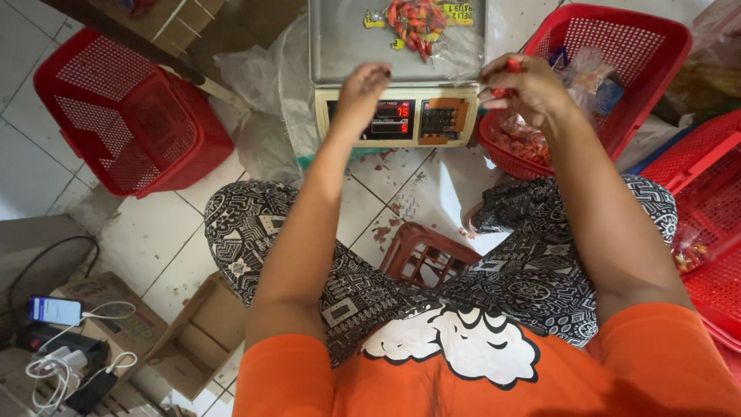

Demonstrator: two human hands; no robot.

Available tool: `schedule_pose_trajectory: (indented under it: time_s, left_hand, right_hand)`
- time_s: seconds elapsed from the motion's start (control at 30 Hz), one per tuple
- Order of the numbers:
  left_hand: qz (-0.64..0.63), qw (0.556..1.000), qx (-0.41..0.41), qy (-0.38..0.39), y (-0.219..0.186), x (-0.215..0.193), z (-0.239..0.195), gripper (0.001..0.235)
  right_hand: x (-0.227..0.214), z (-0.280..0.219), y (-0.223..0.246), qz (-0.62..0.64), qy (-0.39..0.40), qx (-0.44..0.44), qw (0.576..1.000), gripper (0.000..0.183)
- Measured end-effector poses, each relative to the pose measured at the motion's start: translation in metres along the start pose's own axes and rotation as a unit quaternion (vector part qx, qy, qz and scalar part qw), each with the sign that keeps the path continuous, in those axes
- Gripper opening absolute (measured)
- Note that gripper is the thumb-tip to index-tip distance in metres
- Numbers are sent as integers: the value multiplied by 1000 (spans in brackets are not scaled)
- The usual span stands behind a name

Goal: The person weighs small bags of red and green chilis using a digital scale and places them into red plastic baskets.

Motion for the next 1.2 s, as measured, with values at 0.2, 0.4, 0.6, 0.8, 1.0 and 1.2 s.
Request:
schedule_pose_trajectory:
  time_s: [0.2, 0.4, 0.6, 0.8, 1.0, 1.2]
  left_hand:
    - [-38, 993, -78, -74, -47, -40, -15, 38]
    - [-31, 989, -142, -8, -15, -4, -21, 37]
    - [-33, 984, -169, 49, 7, 15, -30, 30]
    - [13, 979, -182, 90, 10, 9, -42, 32]
    - [38, 989, -94, 103, -8, 19, -41, 41]
    - [212, 966, 123, 87, -73, 43, -58, 91]
  right_hand:
    - [-41, 40, -73, 115, -145, 81, 979, 33]
    - [-71, 100, -137, 99, -168, 15, 981, 21]
    - [-66, 137, -169, 39, -212, -46, 975, 49]
    - [-59, 168, -184, 52, -227, -64, 970, 40]
    - [-16, 160, -125, 94, -175, -86, 976, 13]
    - [131, 47, -13, 2, 149, -172, 974, 21]
Point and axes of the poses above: each hand's wrist, its own z-axis towards the middle knuckle, its own x-axis out of the palm, y = z × x, the point moved 7 cm from there along z, towards the middle knuckle, and after that the axes turned 2 degrees about -z, right-handed, at the moved point
